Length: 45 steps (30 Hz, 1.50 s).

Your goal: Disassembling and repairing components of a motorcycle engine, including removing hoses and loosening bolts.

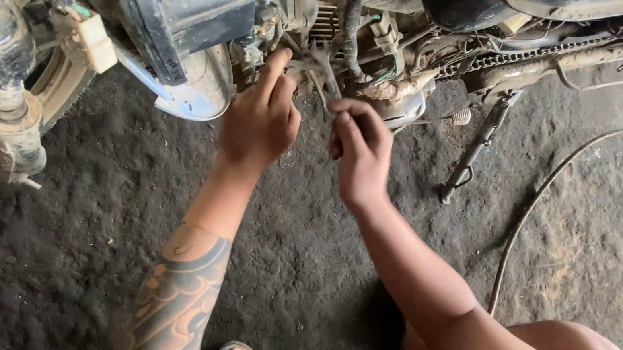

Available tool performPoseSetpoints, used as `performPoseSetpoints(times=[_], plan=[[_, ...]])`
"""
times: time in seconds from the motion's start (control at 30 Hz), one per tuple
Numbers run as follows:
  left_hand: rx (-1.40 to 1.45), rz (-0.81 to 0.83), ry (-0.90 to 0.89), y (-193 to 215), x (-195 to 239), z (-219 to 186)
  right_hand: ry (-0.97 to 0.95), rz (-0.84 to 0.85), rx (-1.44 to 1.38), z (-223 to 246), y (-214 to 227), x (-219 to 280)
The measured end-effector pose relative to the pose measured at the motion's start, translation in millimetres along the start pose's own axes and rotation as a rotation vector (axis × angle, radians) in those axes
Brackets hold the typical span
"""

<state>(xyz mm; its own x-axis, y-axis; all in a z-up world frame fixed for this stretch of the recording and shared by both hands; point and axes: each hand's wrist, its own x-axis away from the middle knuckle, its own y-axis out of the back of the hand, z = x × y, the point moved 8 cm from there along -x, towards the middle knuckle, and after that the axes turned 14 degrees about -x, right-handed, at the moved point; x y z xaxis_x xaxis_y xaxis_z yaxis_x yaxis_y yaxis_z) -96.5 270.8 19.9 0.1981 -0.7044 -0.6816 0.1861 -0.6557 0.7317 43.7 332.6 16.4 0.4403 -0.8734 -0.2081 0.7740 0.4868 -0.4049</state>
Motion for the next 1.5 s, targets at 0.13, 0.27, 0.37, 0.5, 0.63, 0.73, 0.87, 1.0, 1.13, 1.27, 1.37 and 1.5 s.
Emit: performPoseSetpoints(times=[0.13, 0.27, 0.37, 0.5, 0.63, 0.73, 0.87, 1.0, 1.13, 1.27, 1.37, 1.5], plan=[[0.155, -0.034, 0.208, 15, -16, -6, 0.304, -0.06, -0.004, -9, 12, 27], [0.146, -0.13, 0.386, 18, -37, -14, 0.575, -0.053, -0.01, 34, -6, 47], [0.034, -0.18, 0.488, 10, -43, -15, 0.549, 0.163, 0.012, 64, -17, 53], [-0.033, -0.303, 0.6, 17, -49, -14, 0.206, 0.454, 0.183, 74, 7, 71], [-0.114, -0.339, 0.706, 15, -41, -13, 0.166, 0.771, 0.241, 74, 54, 100], [-0.155, -0.299, 0.717, 6, -37, -12, 0.031, 0.926, 0.288, 45, 97, 124], [-0.147, -0.297, 0.716, 9, -41, -14, -0.011, 1.1, 0.423, 1, 135, 149], [-0.061, -0.314, 0.771, -1, -43, -16, -0.089, 1.246, 0.532, -15, 142, 166], [-0.074, -0.319, 0.788, -8, -40, -15, -0.082, 1.309, 0.55, -15, 133, 167], [-0.118, -0.336, 0.802, -3, -38, -20, -0.121, 1.304, 0.517, -20, 129, 166], [-0.065, -0.351, 0.8, -1, -41, -23, -0.094, 1.291, 0.548, -20, 124, 163], [-0.039, -0.31, 0.865, -1, -41, -22, -0.147, 1.286, 0.546, -22, 124, 164]])
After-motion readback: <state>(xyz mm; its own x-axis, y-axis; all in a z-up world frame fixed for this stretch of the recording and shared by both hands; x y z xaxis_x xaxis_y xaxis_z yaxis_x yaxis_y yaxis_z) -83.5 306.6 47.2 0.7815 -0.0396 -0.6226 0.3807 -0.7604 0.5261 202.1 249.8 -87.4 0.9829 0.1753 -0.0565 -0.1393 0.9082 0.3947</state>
